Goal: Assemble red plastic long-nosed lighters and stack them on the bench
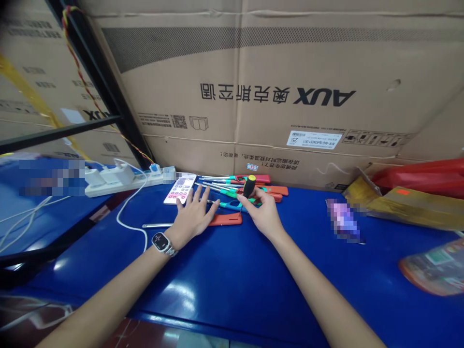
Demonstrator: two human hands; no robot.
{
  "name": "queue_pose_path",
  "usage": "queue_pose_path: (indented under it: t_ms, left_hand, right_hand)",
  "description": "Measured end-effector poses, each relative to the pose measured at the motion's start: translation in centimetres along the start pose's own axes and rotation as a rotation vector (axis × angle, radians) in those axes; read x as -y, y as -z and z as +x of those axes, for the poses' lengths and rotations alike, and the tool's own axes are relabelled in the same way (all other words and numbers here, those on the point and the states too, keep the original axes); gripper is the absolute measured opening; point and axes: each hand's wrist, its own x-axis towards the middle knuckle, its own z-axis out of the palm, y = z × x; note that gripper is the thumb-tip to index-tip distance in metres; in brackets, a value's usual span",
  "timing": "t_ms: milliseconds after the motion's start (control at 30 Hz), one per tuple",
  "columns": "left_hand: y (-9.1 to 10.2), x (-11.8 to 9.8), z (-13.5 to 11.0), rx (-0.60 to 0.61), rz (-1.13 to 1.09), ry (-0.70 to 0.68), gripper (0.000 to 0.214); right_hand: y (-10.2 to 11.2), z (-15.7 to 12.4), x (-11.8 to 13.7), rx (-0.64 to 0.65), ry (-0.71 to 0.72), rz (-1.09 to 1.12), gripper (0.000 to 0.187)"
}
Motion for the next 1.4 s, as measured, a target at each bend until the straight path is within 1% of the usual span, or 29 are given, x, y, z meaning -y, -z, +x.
queue_pose_path:
  t_ms: [100,200,267,367,467,567,633,733,767,833,900,967,1033,1133,1200,1267,1333,1400]
  left_hand:
    - [-0.2,1.0,-0.1,0.027,0.002,0.045,0.079]
    - [-0.1,1.3,1.2,0.035,-0.017,0.033,0.08]
    - [0.2,1.0,2.3,0.007,-0.032,-0.013,0.079]
    - [0.7,0.1,3.3,-0.073,-0.042,-0.118,0.073]
    - [0.9,-0.9,3.1,-0.136,-0.068,-0.197,0.065]
    - [0.9,-1.5,2.0,-0.155,-0.108,-0.194,0.057]
    - [1.0,-1.7,1.1,-0.128,-0.144,-0.257,0.05]
    - [1.0,-1.9,0.1,-0.051,-0.206,-0.433,0.033]
    - [1.0,-2.0,-0.1,-0.025,-0.224,-0.479,0.031]
    - [0.8,-2.1,-0.3,0.023,-0.252,-0.539,0.034]
    - [0.5,-2.1,-0.3,0.058,-0.272,-0.569,0.038]
    - [0.1,-2.0,0.0,0.057,-0.31,-0.578,0.035]
    - [-0.3,-2.1,0.3,0.022,-0.407,-0.558,0.028]
    - [-0.9,-2.7,0.9,-0.026,-0.661,-0.463,0.019]
    - [-1.0,-3.3,1.2,-0.022,-0.819,-0.404,0.015]
    - [-1.1,-3.9,1.5,-0.014,-0.93,-0.374,0.011]
    - [-1.1,-4.3,1.7,-0.009,-0.987,-0.364,0.01]
    - [-1.2,-4.5,1.8,-0.012,-0.982,-0.365,0.012]
  right_hand:
    - [-0.1,0.0,-0.1,-0.002,0.008,-0.007,0.03]
    - [-0.1,0.0,-0.2,0.004,0.014,-0.007,0.029]
    - [-0.1,0.0,-0.3,0.003,0.012,-0.01,0.029]
    - [-0.1,0.0,-0.2,-0.003,0.005,-0.012,0.03]
    - [0.0,0.0,-0.1,-0.007,0.001,-0.004,0.03]
    - [0.0,-0.1,0.0,-0.004,-0.01,0.006,0.031]
    - [-0.1,-0.2,0.0,-0.007,-0.005,0.004,0.031]
    - [-0.1,-0.3,0.0,-0.007,0.006,0.011,0.029]
    - [-0.1,-0.3,0.0,-0.001,0.008,0.021,0.028]
    - [-0.2,-0.3,0.1,0.012,0.014,0.032,0.027]
    - [-0.3,-0.2,0.2,0.006,0.015,0.025,0.027]
    - [-0.4,0.0,0.2,-0.018,0.004,0.006,0.028]
    - [-0.7,0.1,0.1,-0.046,0.004,-0.024,0.03]
    - [-1.2,0.3,-0.1,-0.083,0.037,-0.088,0.03]
    - [-1.5,0.4,-0.2,-0.108,0.057,-0.111,0.032]
    - [-1.7,0.3,-0.2,-0.13,0.063,-0.133,0.035]
    - [-1.7,0.3,-0.1,-0.142,0.052,-0.162,0.037]
    - [-1.5,0.2,0.1,-0.125,0.035,-0.167,0.034]
